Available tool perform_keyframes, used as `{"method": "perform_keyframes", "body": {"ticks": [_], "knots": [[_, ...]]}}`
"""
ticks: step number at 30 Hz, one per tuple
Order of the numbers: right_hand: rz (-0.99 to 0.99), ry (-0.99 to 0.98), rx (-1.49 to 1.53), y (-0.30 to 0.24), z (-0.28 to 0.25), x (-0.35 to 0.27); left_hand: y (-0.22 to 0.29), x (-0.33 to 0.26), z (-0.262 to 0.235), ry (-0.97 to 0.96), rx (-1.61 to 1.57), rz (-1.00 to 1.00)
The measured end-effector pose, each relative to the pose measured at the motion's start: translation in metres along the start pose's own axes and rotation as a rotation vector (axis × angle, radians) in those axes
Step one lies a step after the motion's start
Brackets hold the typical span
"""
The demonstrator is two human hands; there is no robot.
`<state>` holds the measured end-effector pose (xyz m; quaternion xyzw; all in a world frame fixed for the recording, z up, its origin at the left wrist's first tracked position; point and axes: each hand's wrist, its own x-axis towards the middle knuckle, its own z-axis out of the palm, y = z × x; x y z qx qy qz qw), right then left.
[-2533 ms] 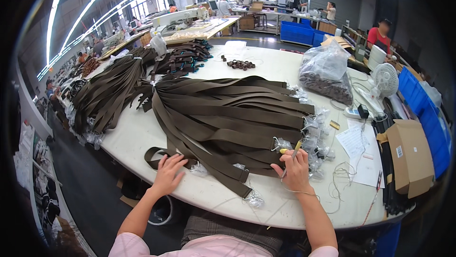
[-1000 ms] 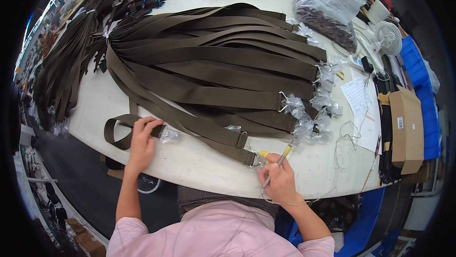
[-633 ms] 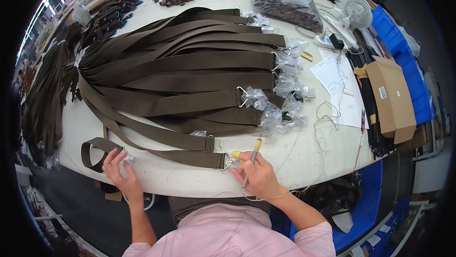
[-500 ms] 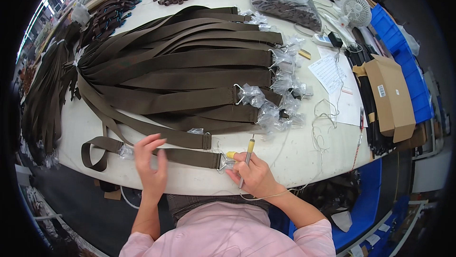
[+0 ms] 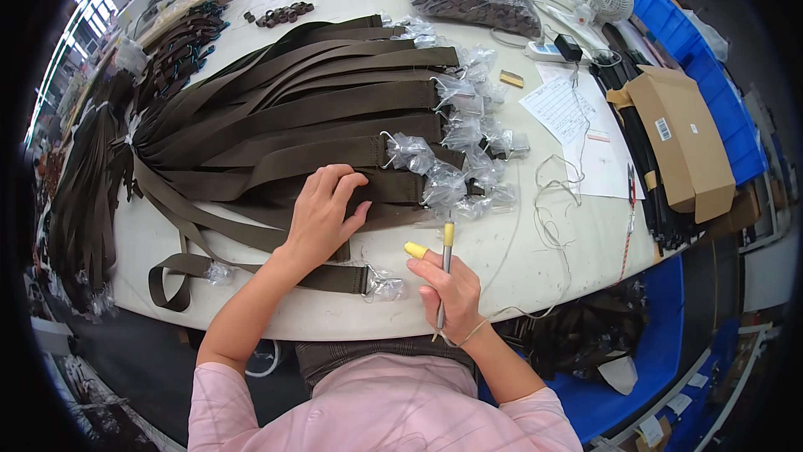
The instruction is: The person uses a yellow-handled tool to attach metal buckles to the ends of brown fabric straps. They repeatedly pick up a strap, position the buckle, and use the tool to secure it before moving the finished item aside. The process is repeated for multiple straps on a white workbench.
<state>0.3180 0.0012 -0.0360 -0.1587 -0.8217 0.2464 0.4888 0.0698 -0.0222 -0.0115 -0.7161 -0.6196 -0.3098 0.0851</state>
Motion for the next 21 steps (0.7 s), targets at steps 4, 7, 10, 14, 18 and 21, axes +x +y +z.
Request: {"method": "perform_keyframes", "body": {"ticks": [4,7,10,14,18,21], "knots": [[0.057,0.008,-0.006,-0.001,-0.003,-0.004,-0.002,0.009,-0.006,-0.040,0.136,0.168],[0.084,0.023,-0.025,0.001,-0.007,-0.003,0.001,0.014,-0.014,-0.172,0.314,0.219],[0.090,0.043,-0.122,0.004,-0.018,0.004,-0.005,0.015,-0.010,-0.092,0.192,0.222],[0.030,0.008,-0.353,0.029,-0.032,0.016,-0.001,0.029,-0.027,-0.150,-0.103,-0.044],[-0.056,-0.052,-0.416,0.048,-0.033,0.035,-0.021,0.054,-0.032,-0.306,-0.435,-0.258],[-0.199,-0.055,-0.377,0.052,-0.023,0.061,-0.027,0.086,-0.047,-0.550,-0.661,-0.547]]}}
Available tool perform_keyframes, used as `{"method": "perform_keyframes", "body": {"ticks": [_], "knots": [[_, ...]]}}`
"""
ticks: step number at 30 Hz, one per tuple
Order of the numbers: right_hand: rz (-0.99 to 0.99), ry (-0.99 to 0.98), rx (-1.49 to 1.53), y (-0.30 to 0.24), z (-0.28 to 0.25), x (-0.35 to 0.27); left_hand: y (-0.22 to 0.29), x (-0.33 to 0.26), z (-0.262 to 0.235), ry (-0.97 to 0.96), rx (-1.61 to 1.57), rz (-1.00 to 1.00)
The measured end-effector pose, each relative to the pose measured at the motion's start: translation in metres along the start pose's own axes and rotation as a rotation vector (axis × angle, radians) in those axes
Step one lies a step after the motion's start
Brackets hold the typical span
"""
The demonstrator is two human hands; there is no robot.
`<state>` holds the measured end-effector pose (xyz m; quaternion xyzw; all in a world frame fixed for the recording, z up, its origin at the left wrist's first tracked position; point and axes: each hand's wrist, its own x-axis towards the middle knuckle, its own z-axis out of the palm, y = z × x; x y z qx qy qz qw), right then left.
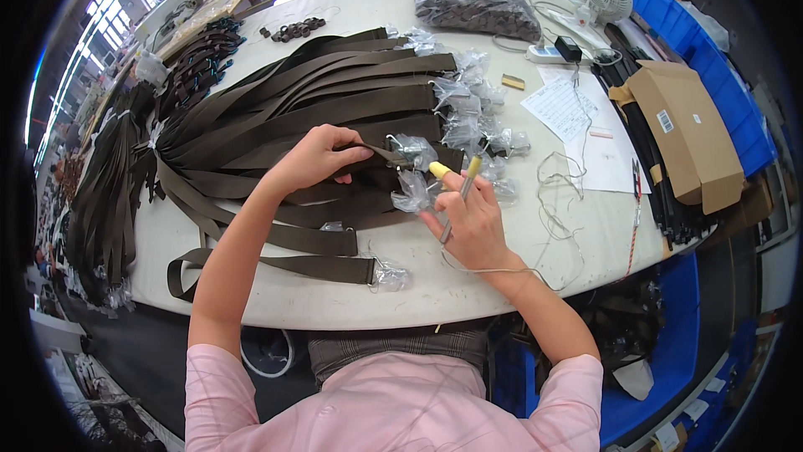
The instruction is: The person uses a yellow-handled tool to attach metal buckles to the ends of brown fabric straps. They repeatedly pick up a strap, position the buckle, and use the tool to secure it before moving the finished item aside. The process is repeated for multiple straps on a white workbench.
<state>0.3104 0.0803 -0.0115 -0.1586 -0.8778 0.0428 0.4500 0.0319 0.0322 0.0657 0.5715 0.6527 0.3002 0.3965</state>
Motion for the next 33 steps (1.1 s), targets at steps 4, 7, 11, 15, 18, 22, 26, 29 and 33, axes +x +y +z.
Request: {"method": "perform_keyframes", "body": {"ticks": [4,7,11,15,18,22,26,29,33], "knots": [[0.028,0.050,0.048,0.014,0.023,0.022,-0.004,0.020,-0.015,-0.154,-0.013,-0.076],[0.210,0.158,0.062,0.027,0.032,0.024,-0.004,0.021,-0.020,-0.164,0.029,-0.160],[0.317,0.221,0.099,0.032,0.034,0.023,-0.030,0.024,-0.021,-0.118,0.033,-0.121],[0.263,0.257,0.166,0.031,0.034,0.014,-0.027,0.017,-0.007,-0.021,-0.020,-0.070],[0.252,0.233,0.160,0.032,0.029,0.007,-0.033,0.011,0.000,0.138,0.154,0.063],[0.247,0.228,0.099,0.041,0.022,-0.004,-0.031,-0.035,0.026,0.593,0.286,0.353],[0.297,0.224,0.059,0.042,0.011,-0.016,-0.047,-0.087,0.047,0.698,0.555,0.564],[0.200,0.133,0.124,0.026,0.008,-0.021,-0.077,-0.123,0.051,0.438,0.574,0.378],[-0.145,-0.042,0.032,0.004,0.015,-0.015,-0.094,-0.144,0.047,0.429,0.799,0.271]]}}
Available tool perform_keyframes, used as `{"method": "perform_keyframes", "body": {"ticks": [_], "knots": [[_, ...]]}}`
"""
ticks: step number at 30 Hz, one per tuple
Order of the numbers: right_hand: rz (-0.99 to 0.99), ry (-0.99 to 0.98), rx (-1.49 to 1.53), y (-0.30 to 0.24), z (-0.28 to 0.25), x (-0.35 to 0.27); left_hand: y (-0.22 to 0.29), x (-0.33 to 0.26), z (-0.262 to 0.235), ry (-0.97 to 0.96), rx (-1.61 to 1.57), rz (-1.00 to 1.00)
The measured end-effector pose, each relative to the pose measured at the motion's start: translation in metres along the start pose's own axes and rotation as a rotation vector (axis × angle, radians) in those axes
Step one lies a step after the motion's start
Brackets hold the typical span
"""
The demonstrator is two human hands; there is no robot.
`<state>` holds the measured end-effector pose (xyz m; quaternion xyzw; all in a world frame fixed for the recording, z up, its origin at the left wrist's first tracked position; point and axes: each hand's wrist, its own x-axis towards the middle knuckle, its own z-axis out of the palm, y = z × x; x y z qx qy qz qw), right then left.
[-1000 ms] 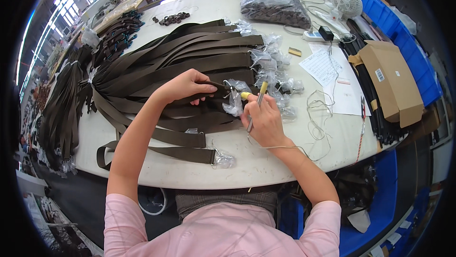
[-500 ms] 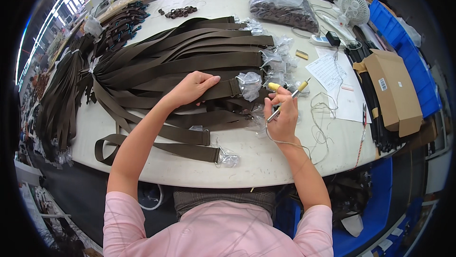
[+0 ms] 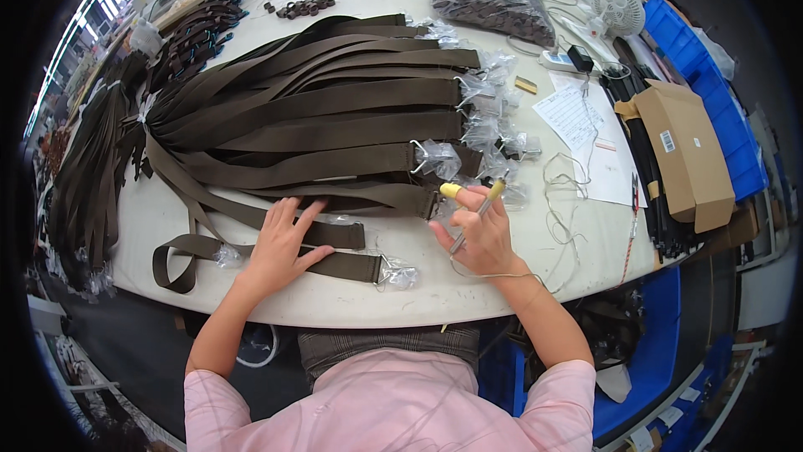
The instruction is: The person uses a yellow-handled tool to attach metal buckles to the ends of brown fabric straps. They repeatedly pick up a strap, position the buckle, and use the tool to secure it before moving the finished item aside. The process is repeated for multiple straps on a white workbench.
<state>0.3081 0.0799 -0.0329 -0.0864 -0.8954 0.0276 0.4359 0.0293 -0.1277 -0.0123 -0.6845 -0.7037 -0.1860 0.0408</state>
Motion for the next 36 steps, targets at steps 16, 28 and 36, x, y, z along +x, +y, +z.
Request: {"method": "perform_keyframes", "body": {"ticks": [16,28,36], "knots": [[0.217,-0.079,0.164,-0.058,-0.019,-0.007,0.010,-0.025,0.002,0.207,-0.273,-0.070],[0.253,-0.381,0.324,-0.099,0.009,-0.017,0.042,-0.024,0.009,-0.134,-0.413,-0.043],[0.056,-0.377,0.296,-0.094,0.005,-0.006,0.057,-0.021,0.015,-0.067,-0.703,-0.159]]}}
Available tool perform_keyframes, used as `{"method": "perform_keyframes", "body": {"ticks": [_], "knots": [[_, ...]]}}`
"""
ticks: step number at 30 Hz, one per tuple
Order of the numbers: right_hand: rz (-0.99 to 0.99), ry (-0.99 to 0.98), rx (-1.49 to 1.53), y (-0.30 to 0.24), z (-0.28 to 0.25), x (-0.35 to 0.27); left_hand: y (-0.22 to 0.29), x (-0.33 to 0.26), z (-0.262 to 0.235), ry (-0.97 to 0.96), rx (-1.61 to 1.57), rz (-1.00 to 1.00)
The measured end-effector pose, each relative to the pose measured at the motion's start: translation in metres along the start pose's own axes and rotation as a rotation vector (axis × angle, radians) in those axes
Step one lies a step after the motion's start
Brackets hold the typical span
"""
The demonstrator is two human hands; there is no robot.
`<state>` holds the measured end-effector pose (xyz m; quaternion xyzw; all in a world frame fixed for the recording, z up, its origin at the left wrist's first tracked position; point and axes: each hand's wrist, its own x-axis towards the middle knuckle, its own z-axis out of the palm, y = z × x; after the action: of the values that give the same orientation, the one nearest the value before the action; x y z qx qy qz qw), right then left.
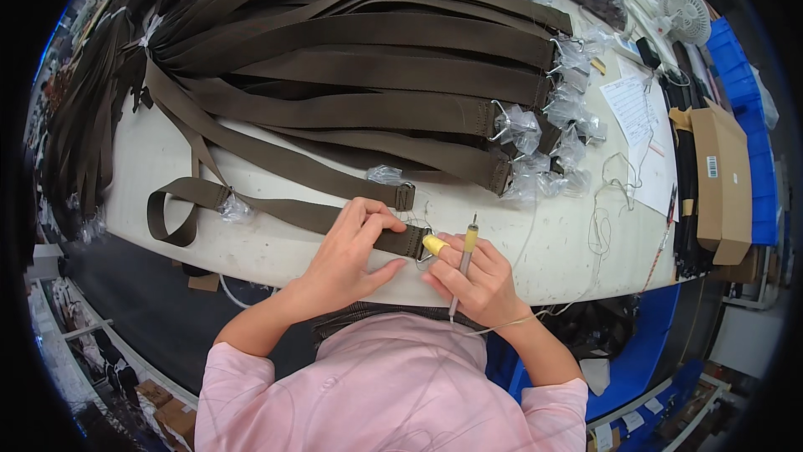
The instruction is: The person uses a yellow-handled tool to attach metal buckles to the ends of brown fabric straps. They repeatedly pick up a strap, position the buckle, and use the tool to secure it before moving the finished item aside. The process is repeated for multiple straps on a white workbench.
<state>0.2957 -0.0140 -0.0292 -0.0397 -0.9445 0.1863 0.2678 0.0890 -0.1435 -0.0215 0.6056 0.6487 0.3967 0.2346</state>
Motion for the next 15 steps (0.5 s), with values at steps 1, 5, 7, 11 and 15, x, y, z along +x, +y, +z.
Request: {"method": "perform_keyframes", "body": {"ticks": [1,5,7,11,15], "knots": [[-0.035,0.004,0.010,0.002,-0.002,0.000,0.000,0.000,0.007,-0.008,-0.034,-0.011],[-0.107,0.081,0.057,0.002,-0.017,0.001,-0.002,0.002,0.018,0.013,-0.028,0.013],[0.079,0.157,0.104,-0.003,-0.023,-0.003,-0.007,0.002,0.014,0.021,-0.080,-0.006],[0.294,0.228,0.300,-0.003,-0.029,0.007,-0.012,-0.005,0.000,0.048,-0.227,-0.109],[0.529,0.186,0.598,-0.001,-0.015,0.018,-0.010,-0.006,-0.001,0.058,-0.197,-0.118]]}}
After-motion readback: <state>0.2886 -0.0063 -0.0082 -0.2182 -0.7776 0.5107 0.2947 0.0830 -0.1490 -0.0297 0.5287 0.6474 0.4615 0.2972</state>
